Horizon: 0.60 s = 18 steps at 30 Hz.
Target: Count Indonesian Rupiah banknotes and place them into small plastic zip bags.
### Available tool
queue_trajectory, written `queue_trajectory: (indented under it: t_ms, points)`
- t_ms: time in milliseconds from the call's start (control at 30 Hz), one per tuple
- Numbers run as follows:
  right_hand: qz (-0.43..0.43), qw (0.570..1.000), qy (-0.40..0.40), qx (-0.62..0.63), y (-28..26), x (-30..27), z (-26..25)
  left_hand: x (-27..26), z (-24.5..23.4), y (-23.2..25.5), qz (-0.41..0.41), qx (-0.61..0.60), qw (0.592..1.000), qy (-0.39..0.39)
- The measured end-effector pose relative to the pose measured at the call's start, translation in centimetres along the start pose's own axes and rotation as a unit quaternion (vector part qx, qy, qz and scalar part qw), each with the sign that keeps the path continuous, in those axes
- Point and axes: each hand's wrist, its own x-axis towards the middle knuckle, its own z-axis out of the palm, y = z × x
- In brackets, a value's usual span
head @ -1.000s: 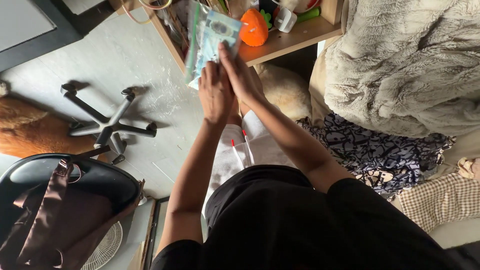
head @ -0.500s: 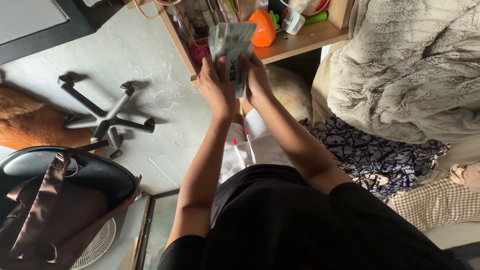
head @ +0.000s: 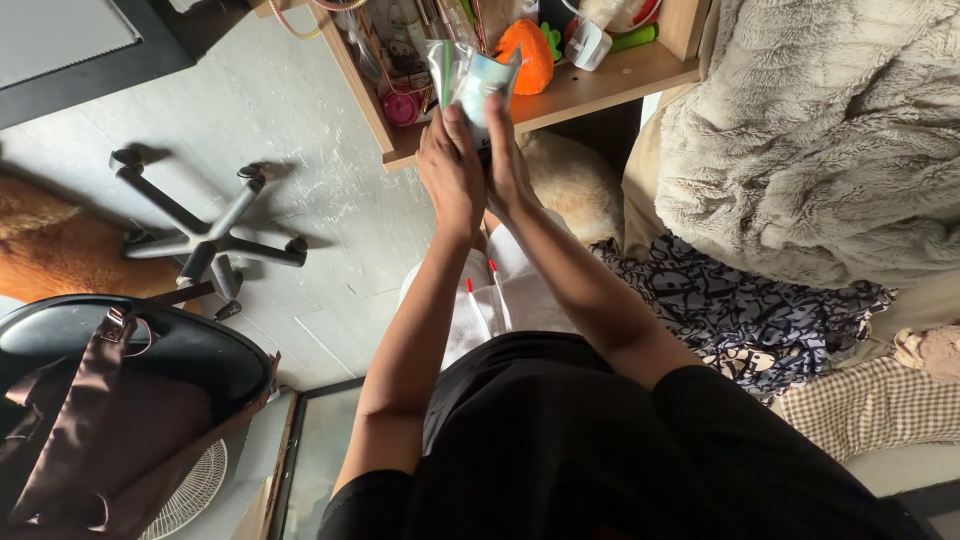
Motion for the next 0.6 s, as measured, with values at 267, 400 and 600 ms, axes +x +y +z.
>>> queue_trajectory:
  t_ms: [267, 400, 600]
  points:
    - [-0.053, 0.979, -0.193, 0.039, -2.3, -1.2, 1.2, -1.4, -0.4, -0.2, 0.105, 0.045, 0.993, -0.007]
    - [-0.058, 0.985, -0.154, 0.044, -3.0, -0.5, 0.0, -2.1, -0.5, -0.4, 0.024, -0.028, 0.995, -0.091]
    - [-0.008, 0.987, -0.112, 0.112, -2.4, 0.1, -1.3, -2.1, -0.5, -0.2, -0.023, 0.058, 0.988, -0.138]
